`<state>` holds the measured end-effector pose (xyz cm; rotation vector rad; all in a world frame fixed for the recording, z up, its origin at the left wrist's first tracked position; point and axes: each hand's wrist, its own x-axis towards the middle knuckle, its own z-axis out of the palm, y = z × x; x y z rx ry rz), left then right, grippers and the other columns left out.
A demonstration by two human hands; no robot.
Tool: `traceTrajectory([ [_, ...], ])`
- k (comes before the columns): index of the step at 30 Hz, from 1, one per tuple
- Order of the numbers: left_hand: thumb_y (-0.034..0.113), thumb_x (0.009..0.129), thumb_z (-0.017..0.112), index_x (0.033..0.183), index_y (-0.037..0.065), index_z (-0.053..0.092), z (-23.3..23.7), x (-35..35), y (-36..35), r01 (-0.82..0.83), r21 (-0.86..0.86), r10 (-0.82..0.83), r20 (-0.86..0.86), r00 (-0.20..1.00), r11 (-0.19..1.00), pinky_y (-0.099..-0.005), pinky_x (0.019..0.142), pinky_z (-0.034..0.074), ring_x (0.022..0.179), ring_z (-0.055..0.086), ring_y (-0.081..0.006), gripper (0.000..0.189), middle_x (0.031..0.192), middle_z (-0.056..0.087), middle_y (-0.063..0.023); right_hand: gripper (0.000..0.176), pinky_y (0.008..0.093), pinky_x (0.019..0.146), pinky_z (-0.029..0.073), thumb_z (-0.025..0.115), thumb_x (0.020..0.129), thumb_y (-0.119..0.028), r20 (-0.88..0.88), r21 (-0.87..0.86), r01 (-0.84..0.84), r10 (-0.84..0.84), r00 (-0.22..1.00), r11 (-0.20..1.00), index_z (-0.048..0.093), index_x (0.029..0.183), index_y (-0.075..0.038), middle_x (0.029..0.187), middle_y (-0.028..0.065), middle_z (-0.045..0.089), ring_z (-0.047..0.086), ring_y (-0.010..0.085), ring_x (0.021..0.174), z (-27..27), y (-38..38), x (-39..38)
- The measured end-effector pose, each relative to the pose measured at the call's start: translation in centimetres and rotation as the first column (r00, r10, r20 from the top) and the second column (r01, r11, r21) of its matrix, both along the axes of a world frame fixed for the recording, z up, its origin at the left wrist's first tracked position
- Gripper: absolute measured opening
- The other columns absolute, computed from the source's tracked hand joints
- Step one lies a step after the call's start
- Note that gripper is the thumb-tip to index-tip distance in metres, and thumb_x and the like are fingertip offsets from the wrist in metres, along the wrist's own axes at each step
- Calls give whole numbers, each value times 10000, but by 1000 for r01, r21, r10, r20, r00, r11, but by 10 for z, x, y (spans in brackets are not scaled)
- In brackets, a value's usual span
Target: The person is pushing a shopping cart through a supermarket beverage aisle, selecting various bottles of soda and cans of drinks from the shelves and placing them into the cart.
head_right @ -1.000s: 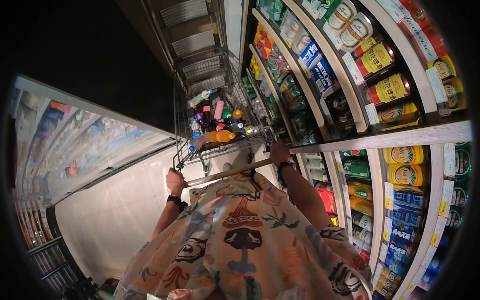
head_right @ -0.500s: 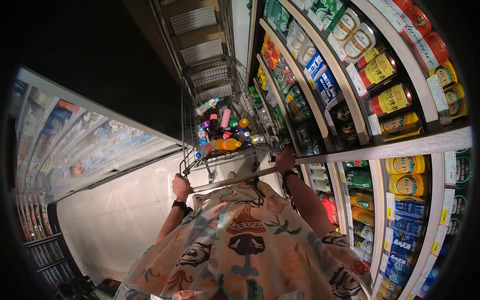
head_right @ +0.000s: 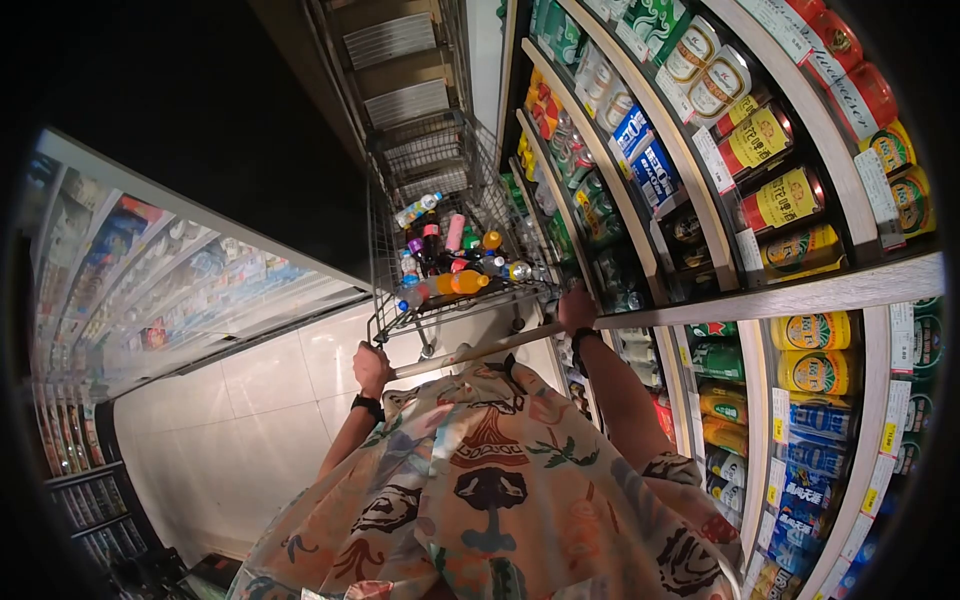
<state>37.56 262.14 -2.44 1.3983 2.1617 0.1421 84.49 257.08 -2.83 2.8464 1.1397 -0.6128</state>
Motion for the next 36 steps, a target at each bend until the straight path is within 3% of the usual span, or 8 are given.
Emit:
traceTrajectory([
  [5,174,908,569,990,-13,626,1,9,-1,-13,-27,14,10,1000,1000,-545,789,563,914,691,-479,213,944,708,-284,481,502,866,568,585,959,-273,-68,42,49,-47,997,998,470,1351,-18,1182,240,675,685,384,1059,-7,6,15],
  [7,174,906,571,990,-13,625,2,13,-3,-18,-28,19,24,1000,999,-546,789,563,914,690,-479,212,944,707,-284,533,497,875,566,572,954,-247,-8,-71,-131,130,991,989,439,1414,-14,1192,241,676,684,387,1057,8,5,15],
  [10,171,903,573,994,-13,624,1,18,-7,-9,-7,9,12,1000,1000,-548,788,562,910,690,-481,211,941,706,-285,575,496,888,565,566,954,-232,-94,-43,89,-92,991,995,410,1464,-18,1190,243,679,682,394,1061,34,9,7],
  [14,162,902,572,994,-14,625,-6,20,-6,1,-5,-1,-7,1000,1000,-548,785,562,906,690,-481,205,939,705,-286,607,499,900,561,573,955,-235,-66,48,58,-54,996,997,389,1492,-22,1177,242,686,680,398,1066,6,3,20],
  [16,159,904,570,993,-14,625,-8,20,-7,-4,-3,4,-4,1000,1000,-547,785,563,905,690,-480,203,940,704,-287,514,516,752,584,588,1007,-268,-9,86,15,-15,1000,996,430,1424,-15,1056,260,705,707,410,923,3,2,20],
  [20,157,913,560,987,-13,626,-13,17,-8,1,8,-1,-9,1000,1000,-547,784,564,908,690,-481,196,939,704,-293,489,521,774,583,596,995,-262,8,73,21,-22,1000,997,452,1393,-18,1062,258,706,705,421,943,12,5,17],
  [22,156,916,557,985,-13,627,-14,16,-9,8,16,-8,-12,1000,1000,-547,783,564,908,690,-481,195,937,704,-294,586,508,930,545,568,964,-236,-47,15,20,-19,999,1000,392,1477,-15,1211,245,672,672,412,1075,21,7,16],
  [36,163,911,561,989,-20,625,-12,15,-7,-1,24,0,13,1000,1000,-553,789,555,913,685,-488,209,945,702,-299,414,500,879,570,526,993,-222,-35,7,-14,14,999,1000,490,1347,-10,1158,247,688,687,406,1048,31,6,5],
])
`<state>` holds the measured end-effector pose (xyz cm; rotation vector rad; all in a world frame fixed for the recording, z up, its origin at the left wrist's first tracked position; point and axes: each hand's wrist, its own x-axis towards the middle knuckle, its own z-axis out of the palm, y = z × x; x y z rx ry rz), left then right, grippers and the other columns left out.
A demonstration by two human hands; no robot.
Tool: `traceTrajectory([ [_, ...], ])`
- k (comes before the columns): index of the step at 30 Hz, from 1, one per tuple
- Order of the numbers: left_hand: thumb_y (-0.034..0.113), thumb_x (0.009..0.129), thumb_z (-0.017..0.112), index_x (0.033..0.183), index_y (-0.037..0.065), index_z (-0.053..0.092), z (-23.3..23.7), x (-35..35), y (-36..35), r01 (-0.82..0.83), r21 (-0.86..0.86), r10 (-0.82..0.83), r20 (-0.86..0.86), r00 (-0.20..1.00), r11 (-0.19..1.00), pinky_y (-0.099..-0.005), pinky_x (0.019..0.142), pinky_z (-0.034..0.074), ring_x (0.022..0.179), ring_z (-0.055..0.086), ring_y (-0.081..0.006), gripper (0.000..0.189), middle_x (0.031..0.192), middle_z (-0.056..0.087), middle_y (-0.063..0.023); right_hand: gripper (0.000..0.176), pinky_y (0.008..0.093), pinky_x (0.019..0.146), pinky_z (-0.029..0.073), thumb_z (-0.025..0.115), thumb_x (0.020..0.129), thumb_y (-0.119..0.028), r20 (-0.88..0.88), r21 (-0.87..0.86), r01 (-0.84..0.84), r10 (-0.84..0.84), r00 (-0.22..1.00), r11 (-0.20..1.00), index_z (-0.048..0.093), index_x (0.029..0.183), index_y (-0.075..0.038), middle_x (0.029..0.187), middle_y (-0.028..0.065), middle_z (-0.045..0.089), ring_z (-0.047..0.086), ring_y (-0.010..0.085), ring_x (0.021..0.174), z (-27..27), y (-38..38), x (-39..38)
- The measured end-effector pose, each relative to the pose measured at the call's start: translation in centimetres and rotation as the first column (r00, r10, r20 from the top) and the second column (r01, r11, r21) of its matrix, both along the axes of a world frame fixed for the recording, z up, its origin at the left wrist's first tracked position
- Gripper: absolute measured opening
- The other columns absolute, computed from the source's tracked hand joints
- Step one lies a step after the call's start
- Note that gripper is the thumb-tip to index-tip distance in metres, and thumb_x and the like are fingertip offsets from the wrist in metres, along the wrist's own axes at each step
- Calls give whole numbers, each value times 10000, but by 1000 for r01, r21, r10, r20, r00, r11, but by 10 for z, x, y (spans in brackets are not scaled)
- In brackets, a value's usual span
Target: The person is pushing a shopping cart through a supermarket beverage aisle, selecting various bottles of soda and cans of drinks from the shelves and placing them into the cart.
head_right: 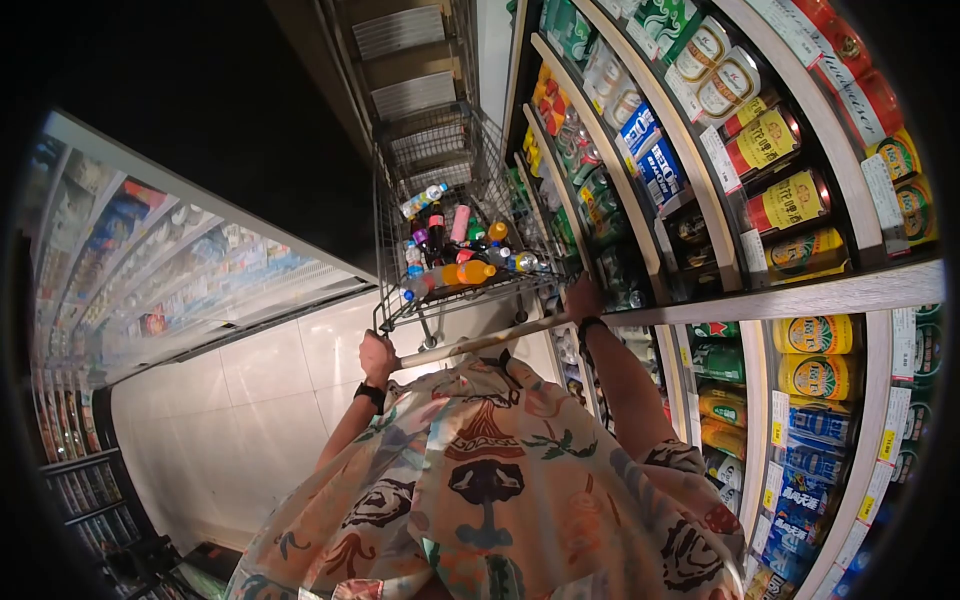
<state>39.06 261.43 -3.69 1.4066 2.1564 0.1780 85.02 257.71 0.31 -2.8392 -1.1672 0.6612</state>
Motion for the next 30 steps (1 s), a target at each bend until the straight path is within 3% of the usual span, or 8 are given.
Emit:
traceTrajectory([
  [11,171,912,566,997,-10,624,11,0,-4,1,-2,-1,12,1000,1000,-555,796,552,919,685,-486,208,949,705,-293,459,493,927,552,529,979,-197,24,34,21,-22,999,999,485,1391,0,1181,238,686,675,403,1086,-12,-1,6],
  [14,174,914,561,994,-6,624,14,-1,-12,-8,4,8,22,1000,1000,-554,790,553,911,686,-484,207,943,706,-290,515,494,906,559,538,973,-204,28,-25,-15,16,999,1000,439,1436,-3,1168,240,688,684,400,1060,-17,-5,7],
  [17,183,920,555,984,-1,621,11,-2,-14,-6,9,6,17,1000,1000,-556,784,552,900,686,-485,206,937,705,-288,571,494,881,569,554,966,-212,151,-65,-102,111,982,993,395,1473,-6,1146,242,692,696,396,1018,-27,-12,8],
  [20,193,926,549,970,4,617,10,-2,-14,9,26,-10,25,1000,1000,-560,778,551,890,684,-487,205,932,704,-289,592,490,862,576,567,959,-225,135,-28,-76,79,988,997,386,1478,-4,1114,242,701,705,390,987,-23,-16,8],
  [22,196,929,547,962,5,615,6,-4,-20,20,35,-21,36,999,999,-562,775,550,887,683,-489,205,930,703,-290,628,483,844,582,581,951,-232,218,110,-134,108,970,985,362,1487,13,1075,240,711,712,385,968,-34,-24,10],
  [30,191,927,555,948,4,610,1,-6,-38,33,53,-33,8,999,998,-569,778,541,876,677,-495,197,893,699,-288,648,497,800,587,604,935,-228,85,72,-49,43,995,996,353,1473,32,1036,258,710,716,382,956,-44,-46,14],
])
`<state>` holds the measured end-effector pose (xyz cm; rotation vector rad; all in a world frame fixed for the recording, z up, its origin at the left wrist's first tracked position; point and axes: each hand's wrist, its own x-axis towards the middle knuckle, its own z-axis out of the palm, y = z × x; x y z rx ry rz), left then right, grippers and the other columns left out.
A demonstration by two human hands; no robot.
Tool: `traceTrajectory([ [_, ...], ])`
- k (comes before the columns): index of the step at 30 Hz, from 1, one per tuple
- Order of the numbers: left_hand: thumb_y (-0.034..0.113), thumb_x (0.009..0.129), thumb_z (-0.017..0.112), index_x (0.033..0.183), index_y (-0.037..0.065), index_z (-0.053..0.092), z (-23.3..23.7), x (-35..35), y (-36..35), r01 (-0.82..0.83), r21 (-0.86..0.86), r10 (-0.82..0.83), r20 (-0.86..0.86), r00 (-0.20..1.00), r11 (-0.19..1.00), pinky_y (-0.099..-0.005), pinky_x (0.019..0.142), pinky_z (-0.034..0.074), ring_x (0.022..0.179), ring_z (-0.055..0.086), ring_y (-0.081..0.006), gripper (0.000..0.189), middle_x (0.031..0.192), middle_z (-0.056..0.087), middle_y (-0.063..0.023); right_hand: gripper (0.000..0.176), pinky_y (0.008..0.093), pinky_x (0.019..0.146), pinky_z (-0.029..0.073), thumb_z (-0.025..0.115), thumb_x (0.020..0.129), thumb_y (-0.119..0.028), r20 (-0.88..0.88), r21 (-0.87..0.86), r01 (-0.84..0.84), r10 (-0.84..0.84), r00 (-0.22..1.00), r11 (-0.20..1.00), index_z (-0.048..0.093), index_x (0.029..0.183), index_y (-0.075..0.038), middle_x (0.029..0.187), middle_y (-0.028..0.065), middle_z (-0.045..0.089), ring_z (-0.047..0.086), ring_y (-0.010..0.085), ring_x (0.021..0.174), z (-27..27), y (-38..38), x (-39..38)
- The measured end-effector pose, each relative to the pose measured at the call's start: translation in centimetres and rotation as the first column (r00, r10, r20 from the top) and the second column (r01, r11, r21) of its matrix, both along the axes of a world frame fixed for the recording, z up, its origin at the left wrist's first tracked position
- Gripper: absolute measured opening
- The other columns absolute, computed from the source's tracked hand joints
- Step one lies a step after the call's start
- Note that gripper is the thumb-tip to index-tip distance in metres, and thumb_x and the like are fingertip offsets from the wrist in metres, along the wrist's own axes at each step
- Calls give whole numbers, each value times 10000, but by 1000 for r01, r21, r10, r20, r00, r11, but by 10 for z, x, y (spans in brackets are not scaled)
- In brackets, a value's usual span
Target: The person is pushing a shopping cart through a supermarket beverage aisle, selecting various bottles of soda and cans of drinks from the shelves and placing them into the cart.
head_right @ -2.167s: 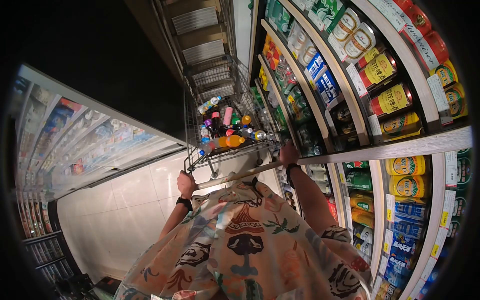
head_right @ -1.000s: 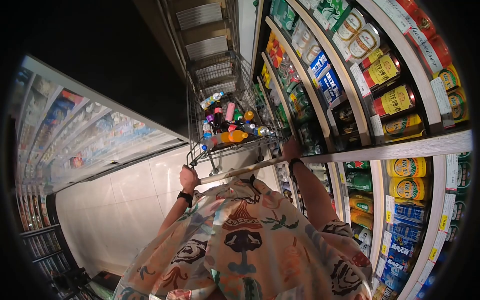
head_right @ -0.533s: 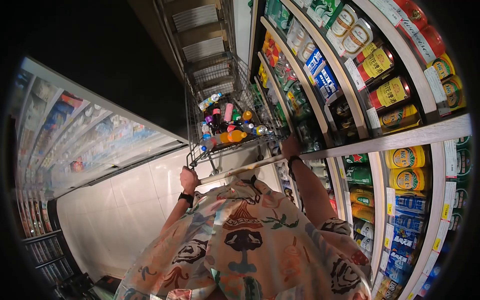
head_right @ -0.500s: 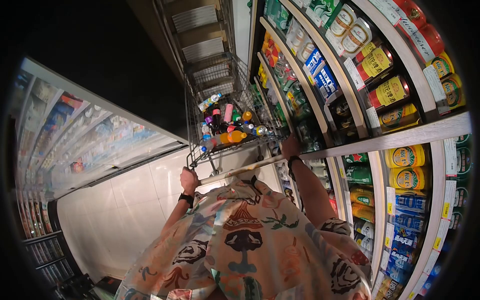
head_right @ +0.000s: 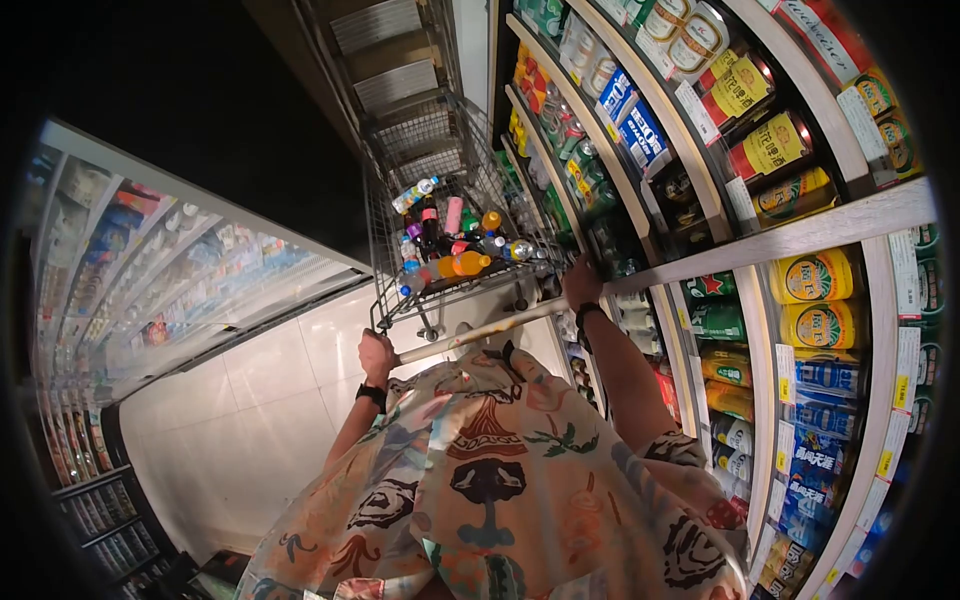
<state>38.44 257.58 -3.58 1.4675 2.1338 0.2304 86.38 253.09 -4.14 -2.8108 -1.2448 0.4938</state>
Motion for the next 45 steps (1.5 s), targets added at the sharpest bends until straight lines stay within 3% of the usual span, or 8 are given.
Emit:
traceTrajectory([
  [14,217,919,562,936,-5,610,-9,-16,-68,14,27,-16,47,999,1000,-579,754,531,861,673,-502,228,887,695,-301,319,483,846,550,623,898,-185,-117,-5,75,-75,990,997,552,1189,-76,1073,173,701,694,382,980,28,-63,-16],
  [16,216,915,562,938,-12,610,1,-12,-84,54,49,-56,21,998,997,-577,750,531,854,672,-505,235,875,691,-308,338,442,847,550,671,877,-176,-346,222,112,-29,938,969,598,1196,-91,1040,114,721,697,321,1002,40,-84,-18],
  [19,210,915,556,958,-18,624,2,-16,-110,77,70,-77,-12,997,995,-572,762,537,855,679,-498,242,881,695,-305,466,452,915,528,641,904,-243,-146,-7,125,-124,982,992,567,1337,-88,1103,134,725,687,339,1042,44,-104,-23],
  [32,168,920,511,954,-47,664,-33,-36,-218,101,27,-99,-75,992,995,-433,658,572,660,716,-305,265,701,705,-165,504,490,921,513,644,921,-249,-169,76,117,-103,980,990,516,1367,-53,1105,187,707,668,369,1060,40,-238,-26],
  [36,169,923,513,953,-47,664,-31,-43,-251,149,39,-148,-40,988,988,-434,640,570,654,716,-302,265,702,706,-165,517,494,907,523,621,930,-213,-199,71,124,-108,974,990,494,1400,-40,1114,205,701,666,370,1066,34,-281,-31],
  [38,180,935,522,900,-35,633,-33,-46,-265,112,22,-113,19,993,993,-539,747,538,805,691,-448,244,816,704,-257,521,494,906,525,611,930,-194,-192,73,132,-116,975,989,485,1410,-35,1110,208,701,666,369,1067,32,-299,-35],
  [40,178,934,526,899,-28,631,-19,-40,-280,128,4,-128,-10,992,992,-536,745,539,802,694,-440,234,809,705,-246,428,496,857,513,644,885,-171,-135,142,118,-99,986,983,566,1285,-39,901,129,719,682,364,918,8,-317,-34],
  [45,178,932,534,888,-13,621,-5,-39,-313,114,-19,-114,-46,992,993,-520,731,543,787,703,-415,214,787,708,-218,361,504,796,514,649,882,-158,-88,251,102,-82,993,963,579,1214,-35,856,123,711,684,361,867,0,-366,-43],
])
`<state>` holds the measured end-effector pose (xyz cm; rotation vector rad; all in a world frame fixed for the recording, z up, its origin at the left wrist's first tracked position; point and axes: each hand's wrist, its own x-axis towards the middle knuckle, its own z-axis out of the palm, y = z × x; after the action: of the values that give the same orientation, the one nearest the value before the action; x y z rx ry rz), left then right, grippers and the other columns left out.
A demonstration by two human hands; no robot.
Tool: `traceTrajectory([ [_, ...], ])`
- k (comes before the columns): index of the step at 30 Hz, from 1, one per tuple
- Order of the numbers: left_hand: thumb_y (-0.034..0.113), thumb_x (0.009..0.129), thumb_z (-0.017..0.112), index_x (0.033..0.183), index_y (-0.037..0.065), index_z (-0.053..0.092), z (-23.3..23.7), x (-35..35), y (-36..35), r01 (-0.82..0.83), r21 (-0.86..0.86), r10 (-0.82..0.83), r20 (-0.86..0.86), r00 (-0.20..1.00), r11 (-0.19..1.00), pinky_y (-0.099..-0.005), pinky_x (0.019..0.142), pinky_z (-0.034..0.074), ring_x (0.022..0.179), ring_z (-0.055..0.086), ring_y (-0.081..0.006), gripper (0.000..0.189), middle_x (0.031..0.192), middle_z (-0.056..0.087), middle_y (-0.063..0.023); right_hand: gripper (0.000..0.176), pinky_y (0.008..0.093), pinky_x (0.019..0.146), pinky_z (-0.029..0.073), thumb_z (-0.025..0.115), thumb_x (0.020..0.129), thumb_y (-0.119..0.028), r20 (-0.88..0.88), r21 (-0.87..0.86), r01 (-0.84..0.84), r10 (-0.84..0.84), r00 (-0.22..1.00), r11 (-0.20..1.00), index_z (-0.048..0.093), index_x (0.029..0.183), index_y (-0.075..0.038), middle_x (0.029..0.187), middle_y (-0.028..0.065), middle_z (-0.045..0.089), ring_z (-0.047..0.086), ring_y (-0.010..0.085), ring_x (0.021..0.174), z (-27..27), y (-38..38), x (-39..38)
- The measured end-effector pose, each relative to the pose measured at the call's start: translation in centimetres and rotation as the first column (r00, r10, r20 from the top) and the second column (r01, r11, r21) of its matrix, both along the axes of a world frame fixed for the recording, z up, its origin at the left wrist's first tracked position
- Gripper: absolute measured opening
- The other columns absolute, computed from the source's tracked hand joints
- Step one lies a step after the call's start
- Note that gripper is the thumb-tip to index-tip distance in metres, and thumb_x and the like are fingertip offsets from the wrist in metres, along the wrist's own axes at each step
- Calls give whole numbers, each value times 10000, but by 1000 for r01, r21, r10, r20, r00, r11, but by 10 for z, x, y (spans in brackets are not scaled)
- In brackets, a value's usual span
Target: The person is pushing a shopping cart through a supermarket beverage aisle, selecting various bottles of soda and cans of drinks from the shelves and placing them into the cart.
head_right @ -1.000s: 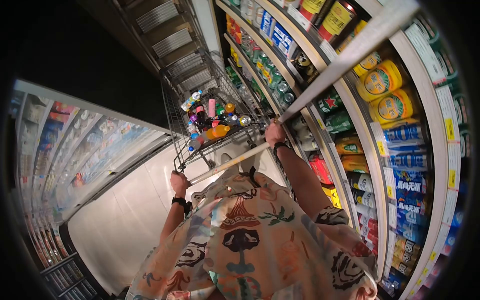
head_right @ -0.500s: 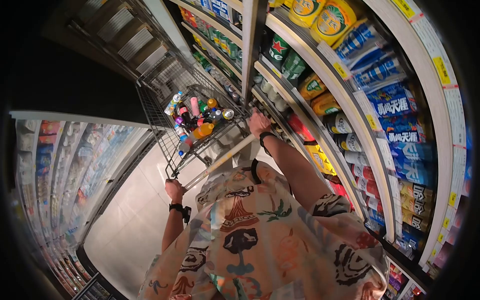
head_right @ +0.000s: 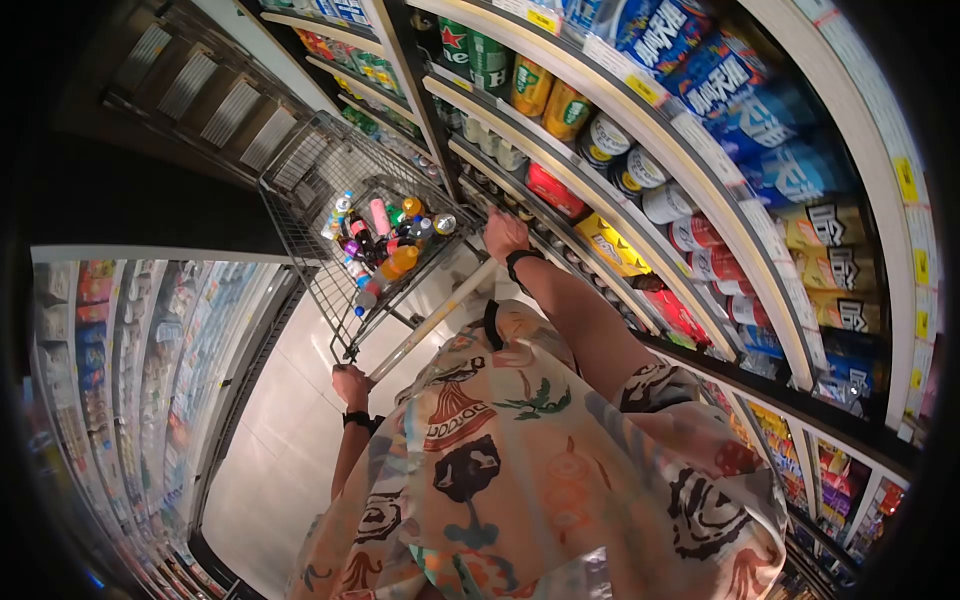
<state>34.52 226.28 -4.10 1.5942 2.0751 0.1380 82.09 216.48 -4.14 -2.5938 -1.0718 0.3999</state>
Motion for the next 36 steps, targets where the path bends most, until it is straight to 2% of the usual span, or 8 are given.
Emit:
traceTrajectory([
  [3,182,931,492,950,-21,653,9,-3,-23,15,-8,-14,51,999,1000,-461,725,571,741,732,-333,260,745,726,-178,290,509,742,518,648,884,-159,-17,51,27,-26,1000,998,588,1141,-37,856,142,709,683,365,843,1,-29,-9],
  [6,185,939,518,923,-15,633,14,-9,-51,14,9,-15,105,994,1000,-500,709,545,738,706,-384,231,758,712,-197,479,470,902,532,618,950,-246,-42,-227,20,-30,999,974,524,1364,-23,1104,202,704,669,368,1052,41,-58,-23],
  [11,192,942,516,918,-12,635,-1,-31,-104,-41,-29,44,120,992,999,-500,719,546,739,709,-381,237,746,713,-190,525,477,902,551,635,948,-263,-72,-225,112,-132,989,968,496,1376,7,1094,211,708,681,381,1044,39,-125,-45],
  [21,212,933,545,947,-3,670,-10,-64,-223,-2,-65,7,66,998,998,-491,736,563,799,720,-393,249,799,730,-198,417,484,659,579,587,994,-234,-79,-205,119,-137,987,972,488,1304,27,877,196,704,686,352,720,53,-267,-79],
  [28,202,920,553,943,-17,671,14,-73,-310,95,-38,-98,-62,993,995,-503,752,561,839,716,-416,250,873,726,-246,342,523,742,556,594,955,-210,-62,-130,145,-154,986,981,506,1198,13,924,215,690,688,403,866,33,-359,-94],
  [30,200,923,551,936,-16,667,27,-67,-332,88,-54,-83,98,992,995,-510,748,557,829,710,-429,245,860,721,-249,324,534,753,546,601,953,-239,-8,-73,133,-134,991,988,498,1157,-8,914,222,681,678,411,868,29,-379,-92],
  [35,189,936,531,939,-67,645,-7,-97,-395,287,156,-281,-57,958,945,-460,682,561,710,721,-362,281,716,703,-202,308,550,800,548,600,930,-211,-58,-128,169,-178,982,977,496,1150,-22,979,239,701,694,426,941,27,-440,-101],
  [36,190,937,530,943,-68,647,-5,-98,-410,267,142,-264,-40,964,953,-463,686,561,711,720,-363,283,714,702,-201,382,534,768,557,554,941,-179,-43,-118,161,-167,985,980,477,1272,-5,955,222,708,700,409,891,25,-454,-102],
])
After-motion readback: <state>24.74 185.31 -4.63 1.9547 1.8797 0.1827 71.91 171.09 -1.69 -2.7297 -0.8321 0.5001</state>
